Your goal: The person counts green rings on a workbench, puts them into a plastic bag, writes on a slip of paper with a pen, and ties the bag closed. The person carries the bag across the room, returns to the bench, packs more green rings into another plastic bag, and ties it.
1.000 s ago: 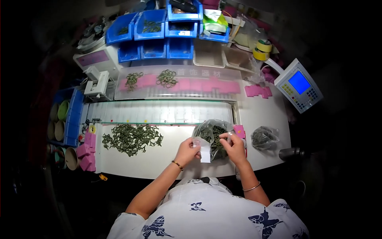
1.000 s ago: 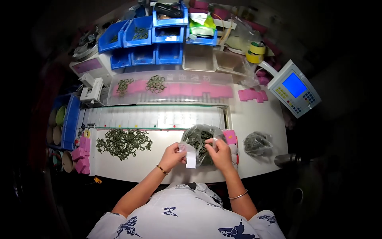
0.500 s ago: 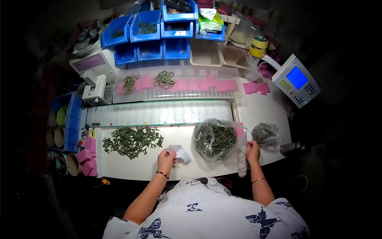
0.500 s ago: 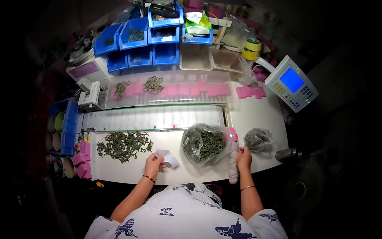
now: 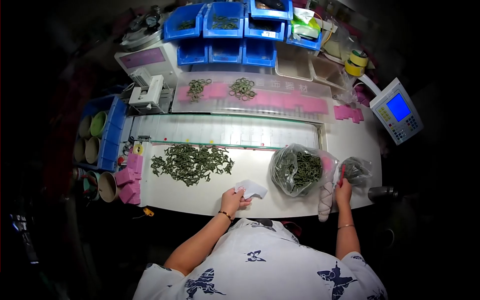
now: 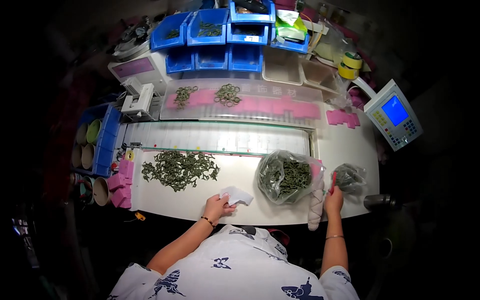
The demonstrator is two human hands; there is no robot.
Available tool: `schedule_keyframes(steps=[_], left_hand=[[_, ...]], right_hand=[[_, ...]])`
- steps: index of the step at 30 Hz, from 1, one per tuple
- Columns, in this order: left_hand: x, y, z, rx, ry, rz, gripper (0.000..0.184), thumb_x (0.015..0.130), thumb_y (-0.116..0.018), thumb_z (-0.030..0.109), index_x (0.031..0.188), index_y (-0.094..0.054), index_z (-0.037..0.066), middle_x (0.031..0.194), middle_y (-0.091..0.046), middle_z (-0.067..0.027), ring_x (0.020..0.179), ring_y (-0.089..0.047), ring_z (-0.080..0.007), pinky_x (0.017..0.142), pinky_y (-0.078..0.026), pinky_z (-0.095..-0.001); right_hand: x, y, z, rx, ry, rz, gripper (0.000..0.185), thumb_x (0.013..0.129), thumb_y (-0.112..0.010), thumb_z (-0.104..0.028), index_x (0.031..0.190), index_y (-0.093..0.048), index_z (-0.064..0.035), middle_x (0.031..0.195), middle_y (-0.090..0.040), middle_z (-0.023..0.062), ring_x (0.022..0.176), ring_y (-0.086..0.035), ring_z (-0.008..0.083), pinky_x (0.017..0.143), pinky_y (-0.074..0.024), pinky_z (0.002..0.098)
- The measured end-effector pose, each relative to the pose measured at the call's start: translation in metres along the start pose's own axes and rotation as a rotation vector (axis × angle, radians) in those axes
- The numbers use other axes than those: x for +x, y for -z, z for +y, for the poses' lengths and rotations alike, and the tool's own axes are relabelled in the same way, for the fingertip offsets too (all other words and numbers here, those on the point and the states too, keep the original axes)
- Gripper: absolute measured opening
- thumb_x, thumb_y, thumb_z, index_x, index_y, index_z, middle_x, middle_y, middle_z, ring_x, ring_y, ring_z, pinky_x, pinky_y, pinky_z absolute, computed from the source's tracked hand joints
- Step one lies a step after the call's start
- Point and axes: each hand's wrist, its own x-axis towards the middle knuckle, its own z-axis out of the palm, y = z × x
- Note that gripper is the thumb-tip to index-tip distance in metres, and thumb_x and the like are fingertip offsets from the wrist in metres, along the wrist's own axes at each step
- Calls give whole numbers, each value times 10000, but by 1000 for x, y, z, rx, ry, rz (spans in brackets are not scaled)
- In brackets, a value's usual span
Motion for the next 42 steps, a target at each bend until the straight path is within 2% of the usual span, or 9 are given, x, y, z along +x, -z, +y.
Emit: schedule_keyframes(steps=[3, 7, 12, 19, 25, 28, 33, 37, 42], left_hand=[[-2, 0, 1, -66, 33, -35, 242, 915, -554, 160, 993, -524, -67, 859, -591, -114, 764, -661, -205, 649, -571, -278], [-7, 5, -1, -128, 44, -52, 265, 943, -501, 170, 1030, -502, -80, 925, -581, -150, 841, -650, -241, 720, -566, -311], [-4, 8, -13, -272, 50, -79, 345, 962, -461, 217, 1093, -488, -101, 1011, -585, -205, 847, -652, -275, 712, -568, -347], [-21, 7, -2, -17, 94, -183, 369, 942, -479, 256, 1064, -511, -91, 984, -603, -172, 798, -645, -238, 672, -563, -326], [-27, 16, 5, 671, -11, -211, 290, 896, -534, 248, 794, -634, -4, 695, -639, -70, 558, -600, -153, 560, -512, -273], [-33, 24, 3, 1161, -524, 51, 257, 854, -606, 257, 814, -626, 3, 638, -613, -70, 527, -586, -210, 560, -498, -323], [-43, 6, 11, 922, -1034, 192, 315, 825, -635, 280, 1042, -571, 60, 1002, -558, -103, 895, -548, -276, 724, -452, -359], [-23, 8, 6, 1338, -1054, 45, 272, 862, -578, 300, 993, -577, 62, 939, -555, -88, 895, -518, -298, 791, -398, -417], [-9, 18, 4, 1227, -1094, 27, 260, 883, -551, 295, 967, -582, 51, 867, -568, -103, 857, -532, -302, 755, -411, -399]], right_hand=[[-21, 21, -5, 65, -61, 121, 85, 844, -593, -110, 848, -577, -27, 811, -626, 161, 728, -623, 327, 630, -487, 389], [-55, 65, -76, 941, -268, 164, 267, 971, -476, -246, 951, -587, -4, 811, -616, 47, 715, -624, 118, 568, -480, 201], [-100, 91, -184, 1384, -115, -283, 365, 987, -421, -311, 1034, -594, 7, 889, -636, 79, 818, -630, 150, 721, -504, 264], [-130, 20, -249, 1349, -227, -578, 404, 987, -428, -323, 1079, -643, 6, 764, -472, -45, 651, -399, 31, 607, -351, 192], [-123, -34, -252, 1382, -329, -738, 380, 980, -446, -325, 1051, -642, -7, 740, -505, -53, 618, -445, 28, 550, -362, 173], [-120, -59, -249, 1334, -302, -773, 368, 969, -464, -332, 998, -645, -12, 763, -584, -26, 646, -528, 43, 585, -409, 174], [-124, -65, -253, 1319, -254, -851, 340, 962, -478, -317, 970, -649, -23, 774, -618, -5, 667, -554, 59, 610, -445, 190], [-126, -78, -253, 1264, -181, -939, 311, 957, -484, -313, 961, -658, -55, 775, -631, -8, 668, -556, 56, 638, -435, 197], [-120, -82, -269, 1209, -115, -918, 308, 953, -494, -296, 919, -662, -40, 743, -625, -4, 639, -537, 59, 616, -419, 198]])
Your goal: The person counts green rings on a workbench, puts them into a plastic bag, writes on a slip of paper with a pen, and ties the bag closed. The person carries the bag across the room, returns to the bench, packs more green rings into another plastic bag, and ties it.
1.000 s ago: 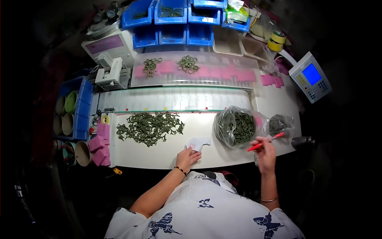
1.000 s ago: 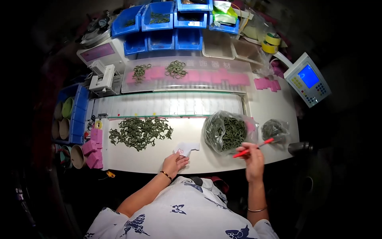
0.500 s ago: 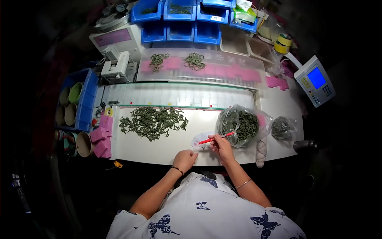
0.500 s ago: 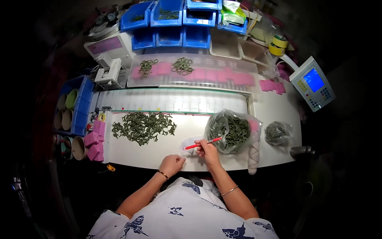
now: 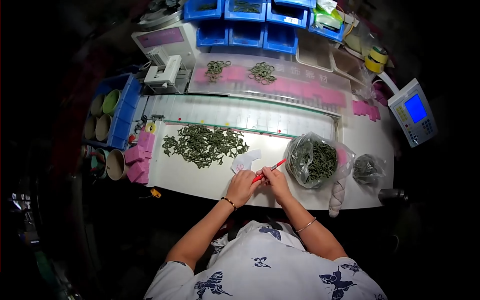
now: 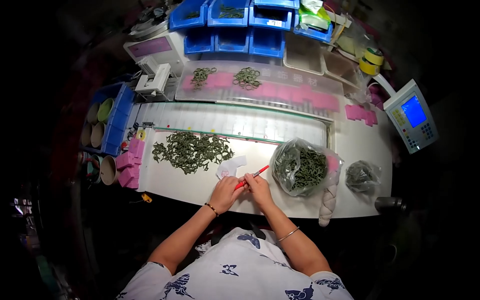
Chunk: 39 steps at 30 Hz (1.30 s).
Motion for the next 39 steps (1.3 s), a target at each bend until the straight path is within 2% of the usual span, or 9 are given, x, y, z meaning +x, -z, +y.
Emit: schedule_keyframes(steps=[4, 8, 11, 14, 16, 18, 21, 28, 39], left_hand=[[0, 9, 12, -139, 194, -231, 263, 918, -504, 274, 929, -580, 23, 753, -602, -132, 732, -573, -326, 671, -433, -398], [-6, 6, 24, -620, 543, -344, 278, 943, -457, 261, 893, -582, 17, 705, -597, -169, 694, -577, -367, 660, -438, -437], [-19, 24, 29, -209, 414, -359, 251, 922, -498, 239, 853, -580, 12, 748, -603, -135, 751, -573, -339, 700, -450, -408], [-32, 29, 16, 14, 205, 14, 201, 880, -559, 205, 845, -584, 9, 846, -602, -120, 849, -556, -320, 758, -449, -382], [-24, 41, 6, 67, 144, 198, 204, 838, -612, 190, 948, -614, 19, 1100, -579, -102, 1026, -519, -304, 875, -422, -398], [-19, 40, -8, 219, 100, 207, 285, 819, -632, 210, 1063, -606, 65, 1190, -546, -73, 1099, -479, -294, 932, -389, -414], [-27, 28, -12, 334, 43, 122, 379, 793, -652, 233, 1143, -582, 106, 1210, -532, -54, 1114, -461, -286, 955, -367, -420], [-46, 9, 6, 258, 88, 154, 383, 753, -674, 240, 1108, -599, 115, 1122, -553, -45, 1056, -478, -251, 921, -373, -401], [-34, 9, -8, 316, -50, 132, 380, 749, -669, 271, 1109, -608, 163, 1274, -513, -41, 1113, -450, -260, 948, -353, -401]], right_hand=[[3, -6, -4, -16, -10, 12, 331, 945, -507, -312, 877, -661, -27, 689, -598, -1, 587, -504, 64, 555, -388, 199], [1, -1, -10, 28, -117, 70, 344, 940, -502, -322, 856, -655, -25, 648, -575, 0, 542, -480, 67, 531, -372, 200], [18, 17, -15, 145, -137, 143, 361, 940, -493, -336, 854, -651, -23, 614, -534, -16, 508, -461, 65, 491, -354, 201], [22, 3, -42, 43, -7, 154, 327, 955, -484, -303, 953, -643, -17, 701, -578, 2, 561, -494, 65, 520, -386, 199], [19, -17, -54, 52, 184, 69, 314, 962, -475, -284, 1020, -633, -18, 777, -621, 26, 615, -533, 68, 549, -408, 199], [19, -29, -55, -1, 282, 28, 269, 950, -505, -229, 1101, -602, -28, 933, -659, 67, 777, -607, 88, 626, -443, 204], [13, -34, -51, -114, 310, 36, 192, 918, -542, -147, 1054, -593, -21, 937, -636, 50, 792, -596, 92, 674, -448, 212], [17, -20, -13, -419, 484, 21, 94, 886, -557, -81, 934, -563, -1, 858, -625, 103, 762, -591, 147, 695, -472, 255], [24, -7, 12, -490, 606, -54, 80, 832, -576, -56, 896, -554, -12, 832, -603, 120, 712, -600, 213, 654, -487, 296]])
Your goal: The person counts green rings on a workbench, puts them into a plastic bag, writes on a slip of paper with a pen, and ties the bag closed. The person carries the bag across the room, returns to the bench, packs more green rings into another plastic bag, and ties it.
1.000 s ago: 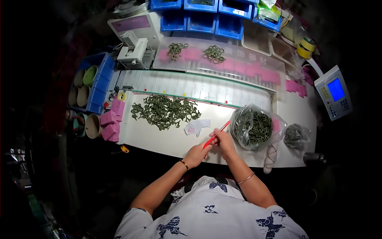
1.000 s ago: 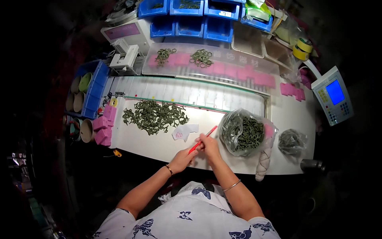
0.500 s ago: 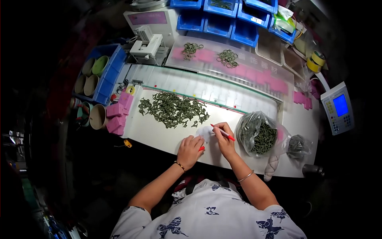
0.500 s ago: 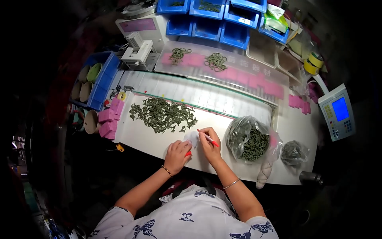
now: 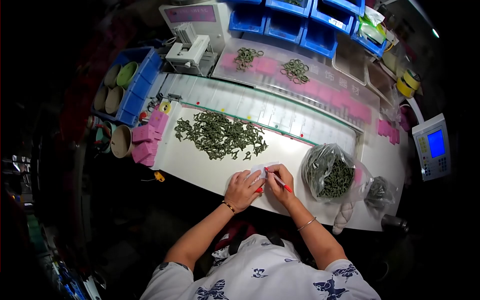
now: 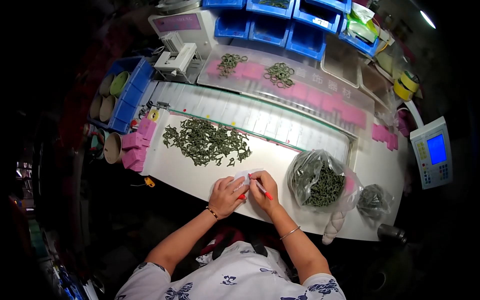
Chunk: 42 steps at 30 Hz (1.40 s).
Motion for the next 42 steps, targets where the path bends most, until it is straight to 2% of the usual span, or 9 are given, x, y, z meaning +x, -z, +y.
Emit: schedule_keyframes(steps=[14, 27, 36, 42], left_hand=[[3, 2, -6, 30, -29, -40, 398, 763, -647, 327, 1144, -595, 223, 1332, -456, -77, 1136, -436, -255, 972, -336, -403], [3, 2, -5, 34, -10, -60, 406, 759, -649, 328, 1150, -598, 228, 1344, -445, -73, 1160, -423, -244, 988, -320, -405], [3, 0, -4, 44, -5, -64, 401, 754, -651, 329, 1141, -602, 233, 1345, -445, -70, 1162, -422, -244, 991, -315, -410], [3, -1, -4, 46, -6, -69, 412, 754, -652, 323, 1155, -598, 244, 1348, -441, -68, 1165, -420, -244, 996, -311, -409]], right_hand=[[12, 3, 12, -146, 230, 10, 103, 758, -606, -50, 828, -532, -32, 756, -560, 122, 649, -559, 278, 585, -464, 343], [18, 2, 13, -227, 295, 47, 106, 739, -607, -55, 783, -511, -42, 731, -547, 118, 666, -539, 296, 589, -448, 368], [19, 8, 11, -202, 343, -52, 98, 724, -587, -46, 756, -495, -41, 711, -533, 117, 659, -525, 300, 581, -441, 370], [20, 6, 9, -221, 313, 19, 101, 722, -585, -44, 760, -492, -40, 700, -518, 115, 655, -512, 302, 581, -432, 376]])
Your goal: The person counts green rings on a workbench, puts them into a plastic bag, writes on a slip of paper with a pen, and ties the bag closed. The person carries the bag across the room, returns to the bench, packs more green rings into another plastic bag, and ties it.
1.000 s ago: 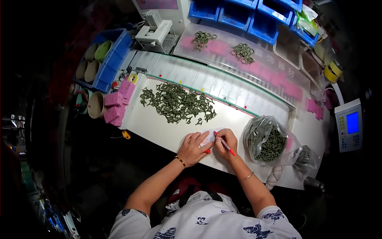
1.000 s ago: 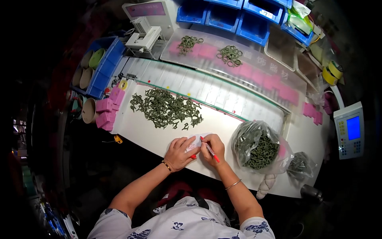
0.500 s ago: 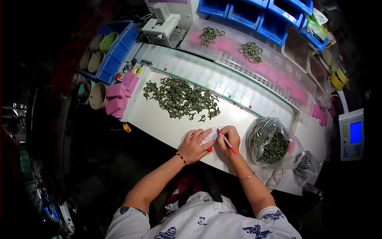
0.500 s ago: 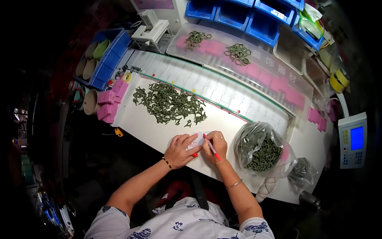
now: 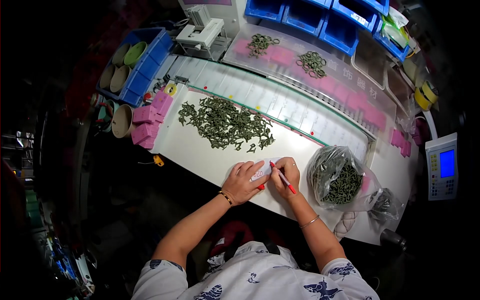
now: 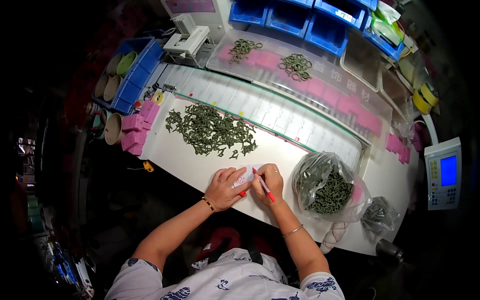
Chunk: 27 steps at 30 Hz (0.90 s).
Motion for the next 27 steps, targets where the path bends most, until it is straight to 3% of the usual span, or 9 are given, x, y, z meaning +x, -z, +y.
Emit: schedule_keyframes(steps=[27], left_hand=[[0, 1, 0, -2, -3, -28, 408, 775, -636, 327, 1173, -586, 251, 1348, -438, -84, 1170, -413, -255, 1001, -305, -413]], right_hand=[[-7, 0, 7, 62, -14, 64, 110, 704, -556, 5, 764, -468, -19, 732, -516, 138, 666, -505, 297, 605, -434, 369]])
